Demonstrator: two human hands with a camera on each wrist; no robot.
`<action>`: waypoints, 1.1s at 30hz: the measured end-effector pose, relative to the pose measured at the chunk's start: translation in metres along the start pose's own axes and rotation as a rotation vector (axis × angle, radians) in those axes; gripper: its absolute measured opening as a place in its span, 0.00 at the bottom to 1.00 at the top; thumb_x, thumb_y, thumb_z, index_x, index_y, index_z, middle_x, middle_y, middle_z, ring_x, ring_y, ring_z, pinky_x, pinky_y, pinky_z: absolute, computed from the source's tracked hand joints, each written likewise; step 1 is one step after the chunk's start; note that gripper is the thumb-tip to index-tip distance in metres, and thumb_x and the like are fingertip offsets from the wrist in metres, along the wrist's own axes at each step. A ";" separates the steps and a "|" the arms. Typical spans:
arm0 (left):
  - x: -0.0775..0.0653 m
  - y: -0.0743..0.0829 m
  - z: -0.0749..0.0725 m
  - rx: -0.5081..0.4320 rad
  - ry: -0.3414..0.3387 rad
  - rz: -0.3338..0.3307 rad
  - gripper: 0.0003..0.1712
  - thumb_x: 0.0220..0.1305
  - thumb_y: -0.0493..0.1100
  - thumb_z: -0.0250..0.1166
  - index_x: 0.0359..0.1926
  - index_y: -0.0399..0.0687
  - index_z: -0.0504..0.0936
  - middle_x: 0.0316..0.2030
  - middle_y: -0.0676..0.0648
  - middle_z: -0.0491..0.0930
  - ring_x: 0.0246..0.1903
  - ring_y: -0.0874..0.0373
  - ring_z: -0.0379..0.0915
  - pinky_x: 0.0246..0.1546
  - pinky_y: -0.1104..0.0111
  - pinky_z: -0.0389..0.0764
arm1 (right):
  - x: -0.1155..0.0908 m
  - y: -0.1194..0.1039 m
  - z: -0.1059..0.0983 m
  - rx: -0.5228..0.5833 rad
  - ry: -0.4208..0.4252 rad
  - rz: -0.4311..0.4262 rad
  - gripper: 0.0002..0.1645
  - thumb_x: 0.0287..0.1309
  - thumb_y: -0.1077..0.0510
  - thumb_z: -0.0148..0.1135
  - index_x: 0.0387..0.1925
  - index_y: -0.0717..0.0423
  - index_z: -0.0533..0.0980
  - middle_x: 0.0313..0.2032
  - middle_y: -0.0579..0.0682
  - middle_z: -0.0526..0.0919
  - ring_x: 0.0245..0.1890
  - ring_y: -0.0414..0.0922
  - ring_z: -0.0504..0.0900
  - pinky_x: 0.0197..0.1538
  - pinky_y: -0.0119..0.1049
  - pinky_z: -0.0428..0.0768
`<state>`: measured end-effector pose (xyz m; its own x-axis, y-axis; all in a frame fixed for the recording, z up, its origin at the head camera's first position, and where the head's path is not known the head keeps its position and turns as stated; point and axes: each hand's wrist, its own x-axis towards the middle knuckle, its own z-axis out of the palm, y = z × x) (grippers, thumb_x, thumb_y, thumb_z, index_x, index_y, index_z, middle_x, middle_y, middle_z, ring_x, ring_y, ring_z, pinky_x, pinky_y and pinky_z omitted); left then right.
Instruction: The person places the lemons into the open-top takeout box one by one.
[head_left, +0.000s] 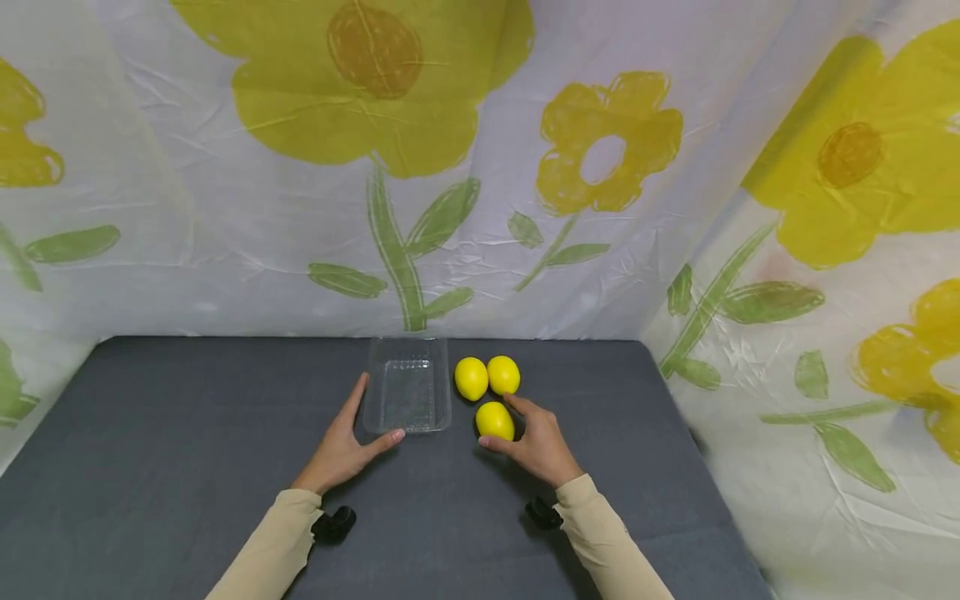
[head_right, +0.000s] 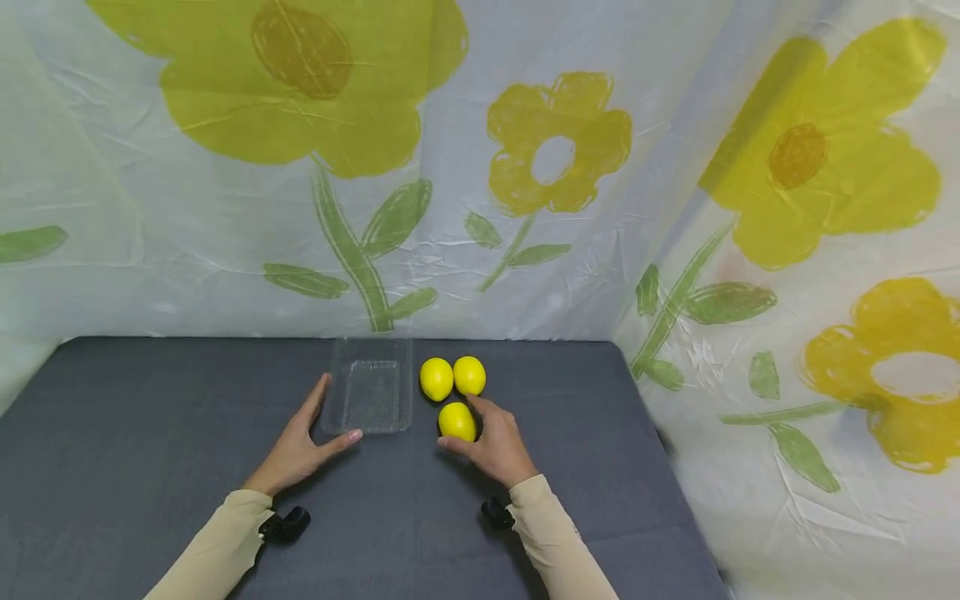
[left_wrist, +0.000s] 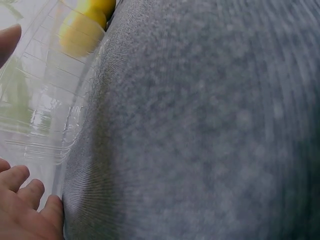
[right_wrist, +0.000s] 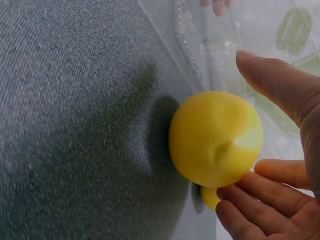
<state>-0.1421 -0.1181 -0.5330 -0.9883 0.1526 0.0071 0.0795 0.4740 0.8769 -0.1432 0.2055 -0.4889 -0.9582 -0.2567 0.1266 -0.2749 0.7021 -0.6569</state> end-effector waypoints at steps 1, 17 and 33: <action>0.000 0.000 0.000 -0.001 0.002 0.004 0.66 0.60 0.61 0.73 0.82 0.51 0.37 0.80 0.38 0.40 0.76 0.32 0.40 0.69 0.32 0.52 | 0.000 0.000 0.001 -0.001 -0.002 0.005 0.50 0.51 0.44 0.80 0.68 0.66 0.71 0.64 0.62 0.76 0.64 0.59 0.75 0.63 0.55 0.75; -0.001 -0.001 0.006 -0.015 0.028 0.013 0.65 0.60 0.59 0.74 0.82 0.50 0.39 0.80 0.38 0.41 0.76 0.33 0.41 0.69 0.33 0.52 | -0.001 0.004 0.005 -0.028 0.058 0.011 0.42 0.50 0.51 0.81 0.63 0.67 0.76 0.58 0.63 0.81 0.57 0.60 0.80 0.57 0.54 0.80; -0.003 -0.003 0.006 -0.007 0.040 0.006 0.65 0.59 0.60 0.74 0.83 0.52 0.39 0.79 0.36 0.44 0.75 0.31 0.44 0.69 0.33 0.54 | 0.004 -0.019 0.001 0.032 0.168 -0.064 0.38 0.46 0.54 0.83 0.58 0.65 0.80 0.53 0.60 0.84 0.50 0.56 0.84 0.52 0.53 0.83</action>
<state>-0.1390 -0.1148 -0.5386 -0.9922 0.1206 0.0315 0.0847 0.4669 0.8802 -0.1419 0.1906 -0.4762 -0.9395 -0.1838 0.2891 -0.3354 0.6655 -0.6668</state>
